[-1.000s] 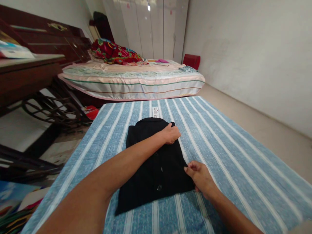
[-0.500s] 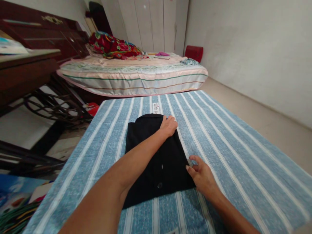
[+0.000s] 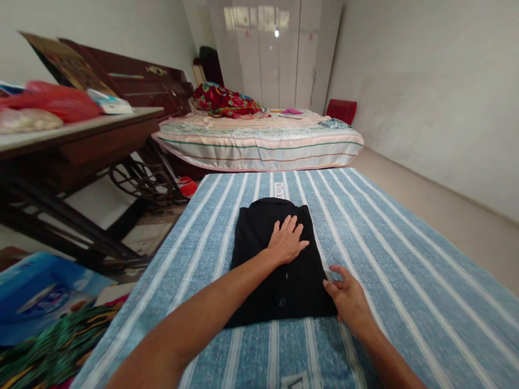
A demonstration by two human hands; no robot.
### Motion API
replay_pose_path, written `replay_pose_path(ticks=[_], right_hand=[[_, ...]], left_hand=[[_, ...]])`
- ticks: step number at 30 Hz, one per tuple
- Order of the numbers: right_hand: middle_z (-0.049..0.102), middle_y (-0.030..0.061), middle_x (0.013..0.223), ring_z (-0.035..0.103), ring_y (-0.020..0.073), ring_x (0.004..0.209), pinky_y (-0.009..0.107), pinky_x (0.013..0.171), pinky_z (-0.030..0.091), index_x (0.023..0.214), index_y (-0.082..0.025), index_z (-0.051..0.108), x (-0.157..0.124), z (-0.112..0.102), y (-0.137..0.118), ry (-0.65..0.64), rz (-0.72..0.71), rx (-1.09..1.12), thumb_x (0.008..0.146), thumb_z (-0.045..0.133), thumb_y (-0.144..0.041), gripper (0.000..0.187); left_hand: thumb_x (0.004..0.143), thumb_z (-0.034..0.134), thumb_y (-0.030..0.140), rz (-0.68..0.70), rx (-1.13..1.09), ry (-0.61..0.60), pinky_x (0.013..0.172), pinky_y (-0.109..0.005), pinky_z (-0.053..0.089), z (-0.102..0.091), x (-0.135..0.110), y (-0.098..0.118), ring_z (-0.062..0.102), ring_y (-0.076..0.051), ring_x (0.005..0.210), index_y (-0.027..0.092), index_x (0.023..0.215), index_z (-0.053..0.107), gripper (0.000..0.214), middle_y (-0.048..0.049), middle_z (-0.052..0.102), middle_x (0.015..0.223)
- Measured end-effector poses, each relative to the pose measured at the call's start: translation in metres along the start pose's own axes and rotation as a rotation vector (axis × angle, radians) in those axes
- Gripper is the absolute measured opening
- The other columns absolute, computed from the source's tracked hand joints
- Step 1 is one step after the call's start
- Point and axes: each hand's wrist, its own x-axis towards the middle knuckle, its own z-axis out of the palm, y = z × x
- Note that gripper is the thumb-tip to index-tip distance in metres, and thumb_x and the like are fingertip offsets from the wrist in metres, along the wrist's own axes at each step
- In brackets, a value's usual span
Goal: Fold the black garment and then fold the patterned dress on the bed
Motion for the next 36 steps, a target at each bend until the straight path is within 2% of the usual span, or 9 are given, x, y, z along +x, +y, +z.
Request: replay_pose_path(ticks=[2,5,11,17,23,28,31,33,36], right_hand=[[0.052,-0.0050,0.053,0.042,0.0117,0.033,0.021,0.029,0.027,0.116,-0.017,0.048,-0.001,0.000,-0.002,0.004,0.048,0.026,0.073,0.054,-0.043,0.051],[0.053,-0.0047,0.056,0.041,0.0113,0.032,0.022,0.027,0.028,0.116,-0.017,0.047,-0.005,0.001,-0.007,0.024,0.092,0.056,0.070,0.057,-0.045,0.054],[0.050,-0.0068,0.054,0.042,0.0111,0.032,0.021,0.029,0.030,0.113,-0.018,0.046,-0.013,0.000,-0.012,-0.003,0.082,0.087,0.070,0.057,-0.046,0.053],[0.046,-0.0080,0.049,0.042,0.0115,0.032,0.022,0.032,0.030,0.111,-0.016,0.046,-0.021,-0.004,-0.010,-0.012,0.039,0.072,0.069,0.057,-0.046,0.053],[0.046,-0.0080,0.051,0.041,0.0114,0.030,0.024,0.033,0.029,0.113,-0.015,0.044,-0.022,-0.007,-0.004,-0.033,0.026,0.065,0.071,0.056,-0.047,0.053],[0.048,-0.0077,0.051,0.042,0.0121,0.030,0.025,0.034,0.030,0.112,-0.015,0.045,-0.022,-0.008,-0.003,-0.020,0.011,0.045,0.070,0.056,-0.048,0.054],[0.055,-0.0044,0.057,0.044,0.0130,0.033,0.026,0.035,0.032,0.112,-0.014,0.046,-0.024,-0.008,-0.004,-0.010,-0.010,0.004,0.071,0.055,-0.049,0.055],[0.062,0.0006,0.068,0.051,0.0154,0.040,0.027,0.038,0.036,0.113,-0.014,0.048,-0.025,-0.009,-0.005,-0.005,-0.039,-0.035,0.073,0.054,-0.049,0.054],[0.066,0.0056,0.083,0.060,0.0185,0.057,0.031,0.053,0.046,0.108,-0.015,0.055,-0.026,-0.010,-0.003,0.036,-0.145,-0.161,0.075,0.052,-0.045,0.044]], left_hand=[[0.089,0.030,0.058,-0.063,-0.050,-0.041,0.108,-0.055,0.017,0.007,-0.006,-0.003,0.012,-0.029,0.140,0.020,0.139,0.033,0.063,-0.0128,0.019,0.152],[0.089,0.028,0.059,-0.086,-0.100,-0.063,0.109,-0.055,0.014,0.011,-0.008,-0.006,0.009,-0.028,0.141,0.023,0.142,0.028,0.065,-0.0119,0.017,0.153],[0.089,0.027,0.058,-0.095,-0.130,-0.039,0.110,-0.051,0.014,-0.001,-0.021,-0.011,0.007,-0.026,0.141,0.020,0.141,0.030,0.065,-0.0116,0.013,0.154],[0.085,0.024,0.068,-0.180,-0.132,-0.131,0.109,-0.055,0.012,-0.002,-0.048,-0.020,0.005,-0.029,0.141,0.020,0.143,0.027,0.075,-0.0134,0.013,0.154],[0.085,0.024,0.068,-0.188,-0.164,-0.097,0.109,-0.056,0.012,0.005,-0.051,-0.023,0.007,-0.029,0.141,0.020,0.144,0.026,0.076,-0.0148,0.014,0.153],[0.087,0.022,0.065,-0.191,-0.194,-0.069,0.109,-0.054,0.016,0.003,-0.052,-0.025,0.010,-0.028,0.141,0.019,0.143,0.027,0.073,-0.0142,0.017,0.153],[0.089,0.022,0.062,-0.182,-0.182,-0.045,0.109,-0.053,0.017,0.000,-0.054,-0.028,0.011,-0.028,0.140,0.019,0.141,0.030,0.069,-0.0141,0.018,0.153],[0.089,0.024,0.061,-0.170,-0.150,-0.035,0.109,-0.053,0.016,-0.003,-0.056,-0.031,0.010,-0.028,0.141,0.019,0.141,0.031,0.067,-0.0141,0.017,0.153],[0.088,0.025,0.061,-0.170,-0.119,-0.047,0.109,-0.054,0.015,-0.003,-0.055,-0.036,0.009,-0.029,0.141,0.020,0.141,0.030,0.068,-0.0135,0.016,0.153]])
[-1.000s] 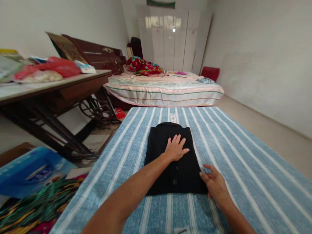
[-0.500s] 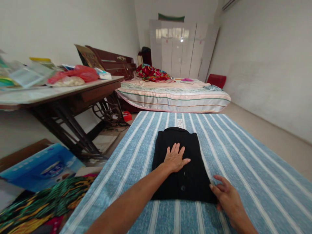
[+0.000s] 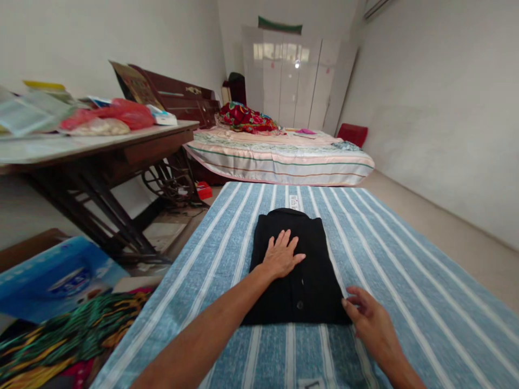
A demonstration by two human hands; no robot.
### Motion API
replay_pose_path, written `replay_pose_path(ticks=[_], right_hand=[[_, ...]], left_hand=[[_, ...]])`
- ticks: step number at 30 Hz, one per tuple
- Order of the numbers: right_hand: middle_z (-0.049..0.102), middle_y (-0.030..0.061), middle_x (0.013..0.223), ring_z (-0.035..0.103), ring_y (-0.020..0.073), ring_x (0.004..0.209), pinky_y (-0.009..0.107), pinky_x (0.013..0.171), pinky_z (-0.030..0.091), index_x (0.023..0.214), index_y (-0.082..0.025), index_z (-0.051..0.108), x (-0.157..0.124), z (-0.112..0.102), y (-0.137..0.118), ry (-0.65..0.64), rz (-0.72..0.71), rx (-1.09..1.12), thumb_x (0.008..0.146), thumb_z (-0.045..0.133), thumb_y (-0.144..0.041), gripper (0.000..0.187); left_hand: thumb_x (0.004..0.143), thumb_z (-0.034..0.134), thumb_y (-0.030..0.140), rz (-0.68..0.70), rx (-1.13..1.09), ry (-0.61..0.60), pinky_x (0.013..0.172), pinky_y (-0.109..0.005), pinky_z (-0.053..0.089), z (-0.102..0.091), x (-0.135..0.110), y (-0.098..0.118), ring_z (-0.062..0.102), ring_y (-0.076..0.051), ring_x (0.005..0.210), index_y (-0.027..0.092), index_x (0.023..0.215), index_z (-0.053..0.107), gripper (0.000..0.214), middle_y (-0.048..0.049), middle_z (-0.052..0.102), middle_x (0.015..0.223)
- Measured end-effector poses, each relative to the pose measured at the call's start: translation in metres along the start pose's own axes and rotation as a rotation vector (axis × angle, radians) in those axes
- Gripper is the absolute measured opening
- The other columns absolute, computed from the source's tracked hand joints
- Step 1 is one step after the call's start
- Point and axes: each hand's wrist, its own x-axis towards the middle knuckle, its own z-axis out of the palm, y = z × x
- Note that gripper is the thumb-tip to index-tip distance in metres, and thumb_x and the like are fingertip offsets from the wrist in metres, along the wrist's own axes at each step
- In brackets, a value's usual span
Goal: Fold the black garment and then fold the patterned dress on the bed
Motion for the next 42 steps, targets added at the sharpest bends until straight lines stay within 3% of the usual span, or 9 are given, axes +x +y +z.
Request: replay_pose_path(ticks=[3,7,10,15,22,30,35,38,42], right_hand=[[0.066,0.0065,0.087,0.062,0.0184,0.064,0.034,0.067,0.048,0.103,-0.016,0.060,-0.001,0.000,0.003,0.041,-0.110,-0.146,0.078,0.052,-0.039,0.035],[0.066,0.0092,0.094,0.064,0.0218,0.074,0.036,0.071,0.050,0.102,-0.016,0.061,-0.007,-0.001,0.002,0.092,-0.232,-0.398,0.083,0.045,-0.034,0.031],[0.062,0.0125,0.111,0.062,0.0254,0.096,0.039,0.082,0.049,0.109,-0.016,0.060,-0.017,0.001,-0.002,0.112,-0.499,-0.614,0.084,0.044,-0.028,0.032],[0.051,0.0106,0.133,0.047,0.0277,0.122,0.041,0.095,0.043,0.127,-0.021,0.051,-0.029,0.020,-0.007,-0.014,-0.877,-0.901,0.069,0.046,-0.003,0.062],[0.055,0.0174,0.127,0.049,0.0338,0.118,0.048,0.096,0.041,0.129,-0.015,0.049,-0.023,0.044,-0.002,0.162,-0.974,-1.053,0.075,0.048,-0.005,0.055],[0.056,0.0142,0.127,0.049,0.0290,0.119,0.043,0.099,0.037,0.127,-0.015,0.050,-0.012,0.040,0.015,0.143,-1.058,-0.985,0.078,0.047,-0.008,0.050],[0.060,0.0101,0.123,0.056,0.0262,0.110,0.038,0.094,0.040,0.122,-0.019,0.056,-0.002,0.027,0.001,-0.068,-1.020,-0.974,0.072,0.047,-0.007,0.052],[0.062,0.0081,0.119,0.060,0.0237,0.103,0.034,0.090,0.042,0.119,-0.020,0.057,0.007,0.012,-0.034,-0.296,-0.905,-0.952,0.068,0.047,-0.007,0.054],[0.068,0.0058,0.091,0.062,0.0186,0.079,0.028,0.075,0.043,0.100,-0.018,0.062,0.029,-0.012,-0.097,-0.641,-0.796,-0.906,0.070,0.042,-0.006,0.038]], left_hand=[[0.087,0.024,0.064,-0.023,-0.006,-0.057,0.108,-0.057,0.015,0.002,0.003,-0.004,0.009,-0.030,0.140,0.021,0.142,0.029,0.070,-0.0128,0.016,0.153],[0.087,0.022,0.065,-0.030,-0.017,-0.091,0.107,-0.057,0.015,0.003,0.004,-0.006,0.009,-0.029,0.141,0.021,0.143,0.028,0.071,-0.0125,0.016,0.153],[0.087,0.023,0.064,-0.034,-0.014,-0.086,0.107,-0.057,0.017,0.000,0.004,-0.004,0.011,-0.030,0.140,0.020,0.142,0.029,0.070,-0.0137,0.018,0.153],[0.090,0.035,0.052,0.143,0.050,0.048,0.109,-0.052,0.017,-0.006,0.006,0.002,0.011,-0.026,0.141,0.022,0.140,0.033,0.059,-0.0097,0.019,0.153],[0.092,0.036,0.041,0.498,0.000,-0.103,0.109,-0.048,0.021,-0.012,0.023,0.023,0.017,-0.021,0.140,0.024,0.136,0.039,0.047,-0.0054,0.029,0.150],[0.090,0.038,0.045,0.514,-0.038,-0.187,0.110,-0.049,0.014,0.002,0.031,0.020,0.018,-0.022,0.139,0.025,0.133,0.043,0.047,-0.0063,0.032,0.149],[0.087,0.043,0.049,0.547,-0.027,-0.205,0.106,-0.048,0.021,-0.002,0.037,0.019,0.024,-0.024,0.137,0.024,0.130,0.047,0.049,-0.0077,0.037,0.146],[0.085,0.047,0.051,0.593,-0.021,-0.226,0.103,-0.047,0.025,-0.009,0.041,0.018,0.029,-0.026,0.135,0.025,0.125,0.052,0.048,-0.0074,0.043,0.142],[0.085,0.046,0.051,0.632,-0.054,-0.253,0.103,-0.049,0.026,-0.013,0.043,0.013,0.030,-0.028,0.134,0.025,0.123,0.054,0.046,-0.0080,0.044,0.141]])
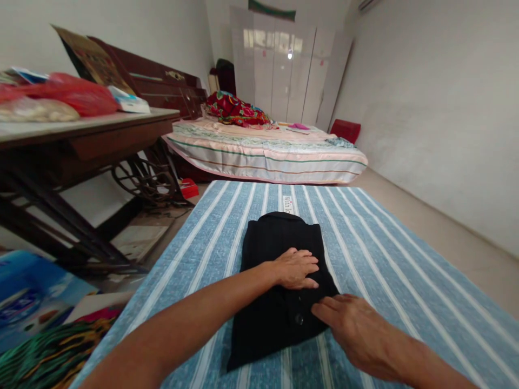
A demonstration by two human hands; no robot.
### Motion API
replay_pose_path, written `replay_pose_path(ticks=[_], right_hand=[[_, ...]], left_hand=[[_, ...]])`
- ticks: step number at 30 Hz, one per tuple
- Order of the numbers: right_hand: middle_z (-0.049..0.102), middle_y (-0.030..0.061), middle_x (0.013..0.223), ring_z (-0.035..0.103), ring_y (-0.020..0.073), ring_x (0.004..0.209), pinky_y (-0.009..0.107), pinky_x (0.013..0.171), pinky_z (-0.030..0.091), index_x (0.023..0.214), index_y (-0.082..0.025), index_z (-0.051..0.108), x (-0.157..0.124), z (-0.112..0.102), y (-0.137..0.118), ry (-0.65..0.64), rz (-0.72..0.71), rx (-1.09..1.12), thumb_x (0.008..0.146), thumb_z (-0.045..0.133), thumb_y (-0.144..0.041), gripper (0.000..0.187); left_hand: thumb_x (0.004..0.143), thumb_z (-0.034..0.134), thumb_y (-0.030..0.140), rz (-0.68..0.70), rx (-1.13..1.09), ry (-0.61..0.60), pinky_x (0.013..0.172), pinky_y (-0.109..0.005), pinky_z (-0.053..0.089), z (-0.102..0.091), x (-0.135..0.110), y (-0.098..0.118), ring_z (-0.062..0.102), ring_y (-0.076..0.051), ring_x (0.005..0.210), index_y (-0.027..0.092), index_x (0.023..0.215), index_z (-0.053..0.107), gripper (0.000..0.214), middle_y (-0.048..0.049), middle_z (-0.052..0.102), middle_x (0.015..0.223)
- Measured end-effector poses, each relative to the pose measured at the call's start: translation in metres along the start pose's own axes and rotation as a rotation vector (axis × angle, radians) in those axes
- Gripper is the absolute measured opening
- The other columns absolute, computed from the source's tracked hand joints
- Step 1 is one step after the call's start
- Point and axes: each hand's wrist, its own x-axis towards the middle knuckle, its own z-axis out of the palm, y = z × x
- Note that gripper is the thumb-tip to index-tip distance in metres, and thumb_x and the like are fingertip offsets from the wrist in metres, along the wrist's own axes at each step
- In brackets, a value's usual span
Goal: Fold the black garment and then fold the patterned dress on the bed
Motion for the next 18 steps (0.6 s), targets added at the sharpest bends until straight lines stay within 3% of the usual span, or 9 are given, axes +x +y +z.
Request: replay_pose_path(ticks=[4,7,10,15,18], right_hand=[[0.063,0.0003,0.073,0.057,0.0140,0.066,0.023,0.062,0.037,0.083,-0.019,0.063,0.025,-0.051,0.018,-0.050,-0.116,0.276,0.072,0.037,-0.005,0.032],[0.050,-0.0048,0.055,0.045,0.0099,0.053,0.020,0.053,0.030,0.066,-0.019,0.063,0.049,-0.072,0.033,-0.109,-0.149,0.575,0.067,0.039,-0.005,0.028],[0.043,-0.0059,0.052,0.037,0.0080,0.048,0.019,0.047,0.026,0.067,-0.018,0.066,0.073,-0.084,0.042,-0.237,-0.102,0.734,0.066,0.039,-0.006,0.029],[0.047,-0.0063,0.055,0.038,0.0054,0.049,0.016,0.046,0.029,0.081,-0.014,0.070,0.110,-0.094,0.062,-0.507,-0.052,0.807,0.062,0.050,-0.009,0.028],[0.058,-0.0039,0.062,0.050,0.0071,0.056,0.016,0.052,0.038,0.083,-0.013,0.071,0.134,-0.095,0.093,-0.541,0.010,1.016,0.061,0.054,-0.012,0.028]], left_hand=[[0.087,0.046,0.046,0.001,-0.189,0.056,0.107,-0.048,0.023,0.004,-0.004,-0.011,0.030,-0.026,0.135,0.022,0.129,0.049,0.048,-0.0090,0.043,0.142],[0.085,0.054,0.037,0.011,-0.473,0.196,0.109,-0.037,0.026,0.000,-0.009,-0.024,0.037,-0.021,0.131,0.019,0.125,0.053,0.045,-0.0090,0.046,0.140],[0.081,0.058,0.035,-0.031,-0.752,0.344,0.106,-0.033,0.032,-0.013,-0.023,-0.037,0.048,-0.019,0.122,0.020,0.115,0.062,0.037,-0.0062,0.056,0.131],[0.079,0.058,0.051,-0.246,-1.311,0.250,0.093,-0.038,0.043,-0.025,-0.065,-0.056,0.060,-0.024,0.104,0.014,0.104,0.066,0.045,-0.0104,0.068,0.107],[0.078,0.048,0.068,-0.356,-1.649,0.190,0.091,-0.038,0.044,-0.018,-0.088,-0.068,0.061,-0.025,0.103,0.012,0.104,0.065,0.064,-0.0137,0.067,0.108]])
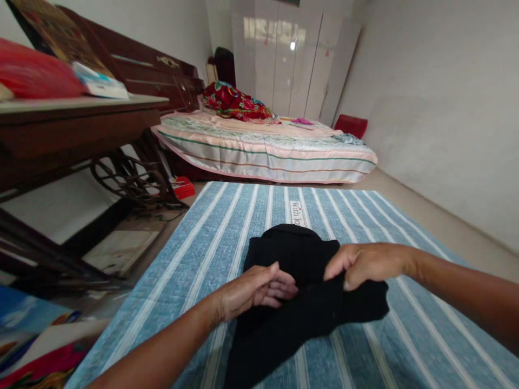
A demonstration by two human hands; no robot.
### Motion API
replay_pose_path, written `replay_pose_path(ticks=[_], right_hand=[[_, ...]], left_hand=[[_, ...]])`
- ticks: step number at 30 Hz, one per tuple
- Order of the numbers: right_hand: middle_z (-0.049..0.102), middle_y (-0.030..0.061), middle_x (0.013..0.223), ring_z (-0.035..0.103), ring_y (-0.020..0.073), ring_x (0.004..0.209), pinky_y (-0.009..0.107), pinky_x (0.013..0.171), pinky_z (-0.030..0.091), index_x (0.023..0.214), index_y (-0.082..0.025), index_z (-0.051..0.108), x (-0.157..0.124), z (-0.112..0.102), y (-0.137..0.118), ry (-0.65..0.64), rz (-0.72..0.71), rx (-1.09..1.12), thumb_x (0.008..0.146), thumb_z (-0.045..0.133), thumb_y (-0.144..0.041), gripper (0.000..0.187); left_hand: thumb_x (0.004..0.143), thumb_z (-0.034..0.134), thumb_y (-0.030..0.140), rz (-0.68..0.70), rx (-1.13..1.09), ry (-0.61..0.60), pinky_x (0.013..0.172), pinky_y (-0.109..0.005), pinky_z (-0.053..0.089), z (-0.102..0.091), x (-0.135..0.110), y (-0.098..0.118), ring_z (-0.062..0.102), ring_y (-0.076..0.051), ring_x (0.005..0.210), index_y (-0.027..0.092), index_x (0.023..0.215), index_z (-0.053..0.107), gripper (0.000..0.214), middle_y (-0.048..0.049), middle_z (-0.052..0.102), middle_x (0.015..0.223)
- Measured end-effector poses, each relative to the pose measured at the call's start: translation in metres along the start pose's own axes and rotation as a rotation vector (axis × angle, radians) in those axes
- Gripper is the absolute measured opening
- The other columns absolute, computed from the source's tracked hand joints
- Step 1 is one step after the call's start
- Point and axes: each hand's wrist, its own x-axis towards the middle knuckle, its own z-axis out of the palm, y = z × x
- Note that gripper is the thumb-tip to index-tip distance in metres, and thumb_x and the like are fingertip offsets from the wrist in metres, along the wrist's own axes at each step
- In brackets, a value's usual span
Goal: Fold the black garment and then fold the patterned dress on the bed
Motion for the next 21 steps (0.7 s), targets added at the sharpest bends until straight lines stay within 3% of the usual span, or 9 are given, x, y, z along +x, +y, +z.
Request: replay_pose_path(ticks=[4,7,10,13,18,21], right_hand=[[0.068,0.0013,0.070,0.059,0.0105,0.054,0.021,0.056,0.048,0.090,-0.013,0.070,0.024,-0.058,0.032,0.120,0.070,0.258,0.063,0.060,-0.019,0.030],[0.071,0.0039,0.072,0.063,0.0119,0.056,0.023,0.061,0.052,0.087,-0.013,0.070,0.047,-0.086,0.062,0.202,0.111,0.306,0.062,0.063,-0.018,0.026],[0.071,0.0045,0.072,0.065,0.0130,0.059,0.025,0.065,0.054,0.082,-0.012,0.070,0.062,-0.094,0.084,0.233,0.155,0.331,0.062,0.063,-0.017,0.022],[0.072,0.0051,0.075,0.067,0.0141,0.063,0.027,0.069,0.054,0.087,-0.012,0.069,0.061,-0.094,0.085,0.204,0.120,0.343,0.065,0.064,-0.019,0.024],[0.072,0.0052,0.075,0.066,0.0139,0.065,0.025,0.066,0.053,0.088,-0.012,0.070,0.052,-0.104,0.069,0.227,0.088,0.302,0.063,0.068,-0.018,0.025],[0.069,0.0029,0.067,0.060,0.0115,0.054,0.021,0.052,0.047,0.084,-0.013,0.070,0.059,-0.108,0.070,0.358,0.166,0.238,0.062,0.070,-0.018,0.022]], left_hand=[[0.069,0.038,0.082,-0.085,-0.270,0.144,0.093,-0.039,0.043,-0.021,-0.007,-0.007,0.060,-0.029,0.105,0.014,0.111,0.062,0.084,-0.0131,0.068,0.107],[0.069,0.048,0.076,-0.019,-0.333,0.237,0.097,-0.038,0.041,-0.028,-0.005,-0.006,0.058,-0.029,0.111,0.014,0.119,0.057,0.080,-0.0133,0.067,0.111],[0.067,0.073,0.047,-0.022,-0.268,0.286,0.096,-0.037,0.043,-0.026,0.000,-0.003,0.060,-0.027,0.107,0.013,0.120,0.056,0.065,-0.0125,0.067,0.111],[0.063,0.078,0.024,-0.097,-0.211,0.370,0.088,-0.037,0.049,-0.020,0.004,0.001,0.066,-0.026,0.095,0.013,0.116,0.058,0.057,-0.0114,0.071,0.100],[0.070,0.071,0.023,-0.045,-0.330,0.494,0.079,-0.034,0.053,-0.013,0.011,0.003,0.069,-0.023,0.081,0.012,0.106,0.062,0.038,-0.0102,0.073,0.088],[0.071,0.067,0.020,-0.043,-0.354,0.620,0.078,-0.033,0.053,-0.012,0.015,0.002,0.068,-0.021,0.079,0.014,0.105,0.061,0.035,-0.0081,0.073,0.086]])
